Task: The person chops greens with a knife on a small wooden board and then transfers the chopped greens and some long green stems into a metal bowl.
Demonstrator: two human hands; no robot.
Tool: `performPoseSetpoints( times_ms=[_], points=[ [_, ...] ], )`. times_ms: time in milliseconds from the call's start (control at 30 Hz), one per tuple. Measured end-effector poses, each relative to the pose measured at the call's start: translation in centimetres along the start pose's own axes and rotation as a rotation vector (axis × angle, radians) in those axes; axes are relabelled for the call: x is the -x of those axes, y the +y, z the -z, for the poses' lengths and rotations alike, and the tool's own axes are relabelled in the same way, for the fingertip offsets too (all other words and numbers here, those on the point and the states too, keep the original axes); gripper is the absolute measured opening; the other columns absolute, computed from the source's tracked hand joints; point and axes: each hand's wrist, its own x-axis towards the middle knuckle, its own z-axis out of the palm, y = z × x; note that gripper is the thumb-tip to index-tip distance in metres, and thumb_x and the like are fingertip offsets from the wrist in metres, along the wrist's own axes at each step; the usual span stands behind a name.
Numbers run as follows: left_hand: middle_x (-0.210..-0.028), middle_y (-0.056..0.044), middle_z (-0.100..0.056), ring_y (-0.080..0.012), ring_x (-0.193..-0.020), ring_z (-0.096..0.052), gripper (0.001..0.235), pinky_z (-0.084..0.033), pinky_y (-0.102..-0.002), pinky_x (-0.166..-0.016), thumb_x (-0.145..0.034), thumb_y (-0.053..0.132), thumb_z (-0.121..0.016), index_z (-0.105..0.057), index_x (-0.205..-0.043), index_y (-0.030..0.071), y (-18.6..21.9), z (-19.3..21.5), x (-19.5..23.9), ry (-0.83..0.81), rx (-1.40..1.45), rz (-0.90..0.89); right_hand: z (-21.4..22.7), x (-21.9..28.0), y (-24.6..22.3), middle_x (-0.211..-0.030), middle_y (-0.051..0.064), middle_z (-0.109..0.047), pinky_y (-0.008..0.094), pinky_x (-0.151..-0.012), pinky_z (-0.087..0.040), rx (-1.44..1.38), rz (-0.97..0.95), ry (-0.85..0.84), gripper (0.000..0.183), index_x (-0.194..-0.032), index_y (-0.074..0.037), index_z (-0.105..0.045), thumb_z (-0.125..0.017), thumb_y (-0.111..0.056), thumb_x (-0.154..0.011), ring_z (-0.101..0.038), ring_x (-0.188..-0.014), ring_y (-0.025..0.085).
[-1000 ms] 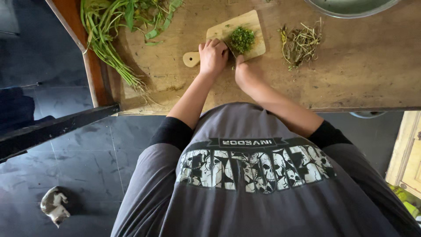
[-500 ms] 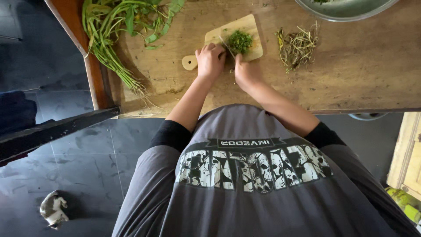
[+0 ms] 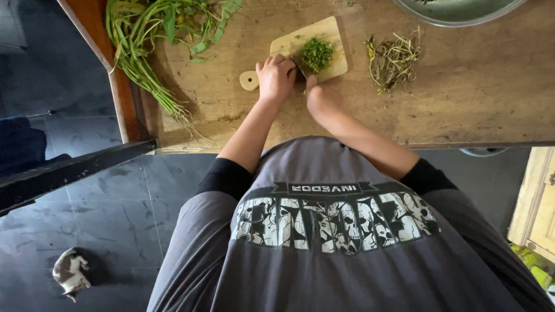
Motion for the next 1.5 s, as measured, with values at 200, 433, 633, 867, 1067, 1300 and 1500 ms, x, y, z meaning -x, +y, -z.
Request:
performPoseSetpoints(
  times_ms=[200, 433, 633, 867, 1067, 1300, 1500],
  points=[
    [-0.097, -0.005, -0.065, -0.0287, -0.100, -0.062, 0.006, -0.041, -0.051, -0.088, -0.082, 0.017, -0.079, -0.075, -0.087, 0.015, 0.3, 1.0, 0.4, -0.036, -0.086, -0.121, 1.3, -1.7, -1.0, -0.070, 0.024, -0.070, 0.060, -0.052, -0.051, -0.110, 0.105, 0.123, 0.038, -0.101, 0.000, -0.066, -0.037, -0.024, -0.104, -0.067, -0.059, 0.048],
    [-0.097, -0.003, -0.066, -0.0295, -0.101, -0.062, 0.010, -0.040, -0.054, -0.089, -0.081, 0.018, -0.079, -0.076, -0.091, 0.016, 1.1, 1.0, 0.3, 0.015, -0.055, -0.022, 1.5, -3.2, 0.7, -0.075, 0.022, -0.071, 0.059, -0.060, -0.053, -0.022, 0.062, -0.088, 0.035, -0.114, 0.003, -0.057, -0.034, -0.020, -0.101, -0.070, -0.069, 0.045],
    [-0.097, -0.005, -0.069, -0.0302, -0.104, -0.063, 0.012, -0.041, -0.050, -0.089, -0.081, 0.018, -0.079, -0.076, -0.092, 0.015, 0.8, 0.9, -0.3, -0.022, -0.012, 0.083, 3.0, -1.8, 0.1, -0.068, 0.016, -0.073, 0.059, -0.084, -0.053, 0.015, 0.204, 0.032, 0.032, -0.122, 0.005, -0.051, -0.037, -0.017, -0.103, -0.071, -0.078, 0.042],
    [-0.098, -0.003, -0.071, -0.0270, -0.103, -0.064, 0.010, -0.041, -0.048, -0.090, -0.079, 0.012, -0.077, -0.076, -0.088, 0.016, -0.6, -0.7, -0.1, -0.022, -0.040, 0.065, 5.9, 0.7, -1.6, -0.083, 0.026, -0.071, 0.058, -0.066, -0.055, 0.105, 0.076, -0.256, 0.045, -0.136, 0.008, -0.044, -0.040, -0.013, -0.096, -0.070, -0.074, 0.045],
    [-0.099, -0.003, -0.069, -0.0265, -0.103, -0.062, 0.009, -0.041, -0.048, -0.089, -0.079, 0.016, -0.077, -0.073, -0.087, 0.014, -0.1, -0.4, 0.0, -0.016, -0.081, 0.017, 2.0, -0.9, -1.4, -0.099, 0.024, -0.072, 0.056, -0.082, -0.052, -0.234, -0.146, -0.061, 0.038, -0.118, -0.007, -0.063, -0.036, -0.032, -0.109, -0.069, -0.094, 0.045],
    [-0.101, -0.002, -0.067, -0.0290, -0.101, -0.060, 0.011, -0.042, -0.049, -0.085, -0.082, 0.014, -0.075, -0.074, -0.093, 0.017, 0.5, 0.6, 1.3, 0.053, -0.062, -0.111, 0.2, -3.1, -1.7, -0.103, 0.023, -0.073, 0.051, -0.089, -0.053, -0.357, -0.234, 0.100, 0.046, -0.106, -0.005, -0.065, -0.034, -0.039, -0.108, -0.070, -0.098, 0.041],
    [-0.095, -0.001, -0.068, -0.0264, -0.101, -0.062, 0.010, -0.042, -0.049, -0.086, -0.082, 0.015, -0.076, -0.076, -0.091, 0.018, 1.3, 0.2, 0.4, 0.015, -0.057, -0.045, 5.2, -2.6, -0.4, -0.098, 0.026, -0.069, 0.058, -0.078, -0.052, -0.086, -0.102, -0.185, 0.028, -0.119, -0.006, -0.056, -0.036, -0.022, -0.108, -0.067, -0.092, 0.048]
  ],
)
